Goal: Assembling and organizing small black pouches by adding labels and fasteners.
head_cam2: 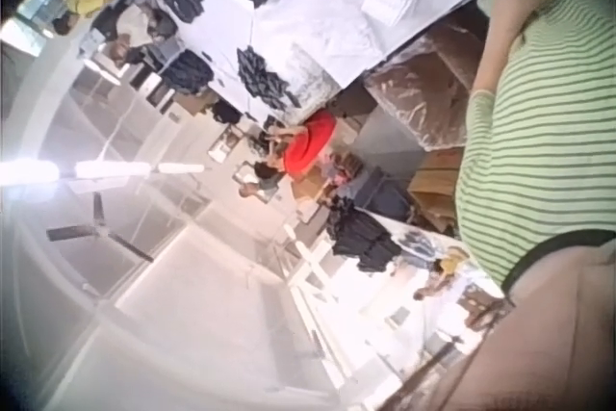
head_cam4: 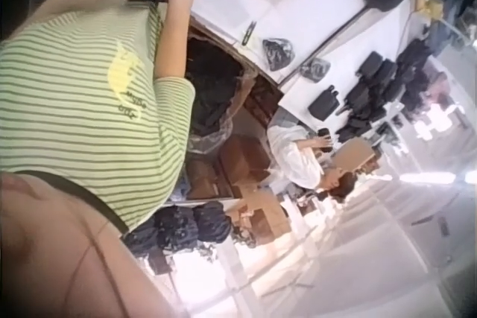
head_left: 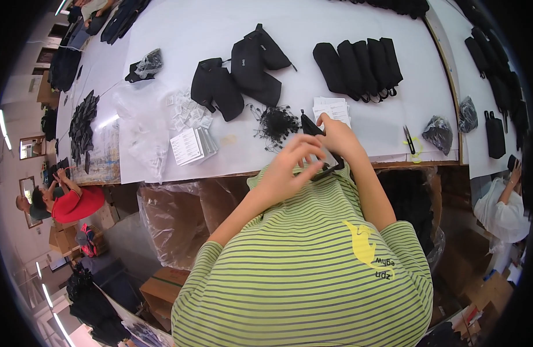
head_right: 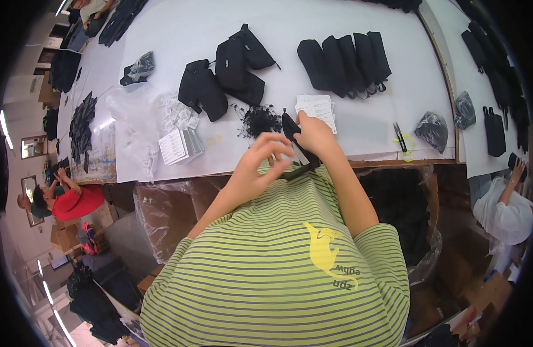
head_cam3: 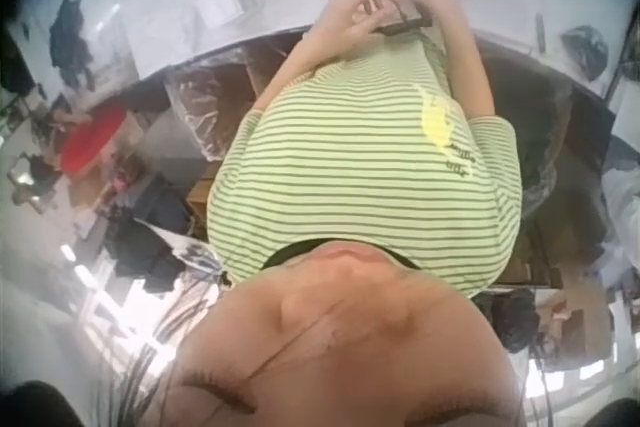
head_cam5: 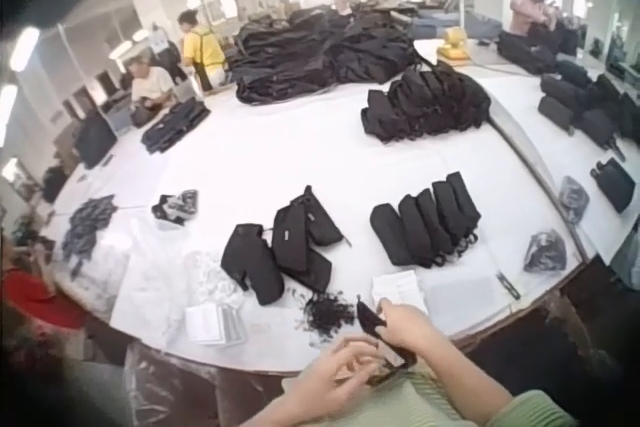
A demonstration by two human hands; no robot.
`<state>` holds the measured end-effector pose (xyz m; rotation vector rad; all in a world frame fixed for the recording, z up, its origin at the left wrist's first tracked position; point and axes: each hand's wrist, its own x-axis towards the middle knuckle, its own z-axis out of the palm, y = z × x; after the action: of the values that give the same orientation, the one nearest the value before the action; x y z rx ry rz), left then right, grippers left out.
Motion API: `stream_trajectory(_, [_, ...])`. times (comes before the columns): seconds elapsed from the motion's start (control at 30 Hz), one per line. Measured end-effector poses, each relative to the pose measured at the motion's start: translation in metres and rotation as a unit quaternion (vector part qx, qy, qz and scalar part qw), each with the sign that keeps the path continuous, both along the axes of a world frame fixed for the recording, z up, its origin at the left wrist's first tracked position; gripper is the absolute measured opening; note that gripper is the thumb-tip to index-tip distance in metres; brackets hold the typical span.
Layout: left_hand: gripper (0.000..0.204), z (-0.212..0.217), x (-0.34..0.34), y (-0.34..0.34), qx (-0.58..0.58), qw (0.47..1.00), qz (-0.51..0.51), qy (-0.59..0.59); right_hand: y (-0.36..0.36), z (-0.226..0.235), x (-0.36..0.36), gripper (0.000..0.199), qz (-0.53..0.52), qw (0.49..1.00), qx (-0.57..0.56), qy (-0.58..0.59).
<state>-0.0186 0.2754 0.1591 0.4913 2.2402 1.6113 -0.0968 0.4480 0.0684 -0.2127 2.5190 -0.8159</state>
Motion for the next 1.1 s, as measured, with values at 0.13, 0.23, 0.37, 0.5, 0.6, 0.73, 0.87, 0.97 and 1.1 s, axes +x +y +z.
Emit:
stream_trajectory(0.13, [0.026,-0.019,-0.014,-0.017,-0.012,0.993,0.1,0.058,0.009,0.016,0.01,0.026,-0.004,0.997,-0.077,0.015])
stream_trajectory(0.23, [0.03,-0.021,-0.014,-0.021,-0.15,0.963,0.053,0.217,0.004,0.06,0.022,0.026,0.012,0.985,-0.157,0.064])
stream_trajectory(0.37, [0.034,-0.016,-0.01,-0.023,-0.267,0.897,0.066,0.346,-0.003,0.096,0.028,0.026,0.037,0.969,-0.189,0.152])
stream_trajectory(0.5, [0.033,-0.007,-0.024,-0.033,-0.211,0.895,0.062,0.387,-0.008,0.12,0.026,0.021,0.06,0.95,-0.232,0.2])
stream_trajectory(0.6, [0.031,0.005,-0.029,-0.036,-0.194,0.879,0.043,0.435,-0.011,0.133,0.027,0.024,0.061,0.942,-0.24,0.227])
stream_trajectory(0.73, [0.028,0.013,-0.027,-0.038,-0.168,0.845,0.075,0.502,-0.014,0.142,0.028,0.024,0.066,0.93,-0.249,0.261])
stream_trajectory(0.87, [0.026,0.019,-0.024,-0.043,-0.192,0.834,0.057,0.514,-0.013,0.148,0.026,0.025,0.071,0.919,-0.248,0.299])
stream_trajectory(0.97, [0.031,0.022,-0.019,-0.04,-0.276,0.857,0.062,0.431,-0.014,0.147,0.022,0.025,0.071,0.915,-0.249,0.309])
stream_trajectory(1.1, [0.034,0.019,-0.02,-0.041,-0.305,0.85,0.06,0.425,-0.018,0.143,0.023,0.02,0.068,0.911,-0.284,0.291])
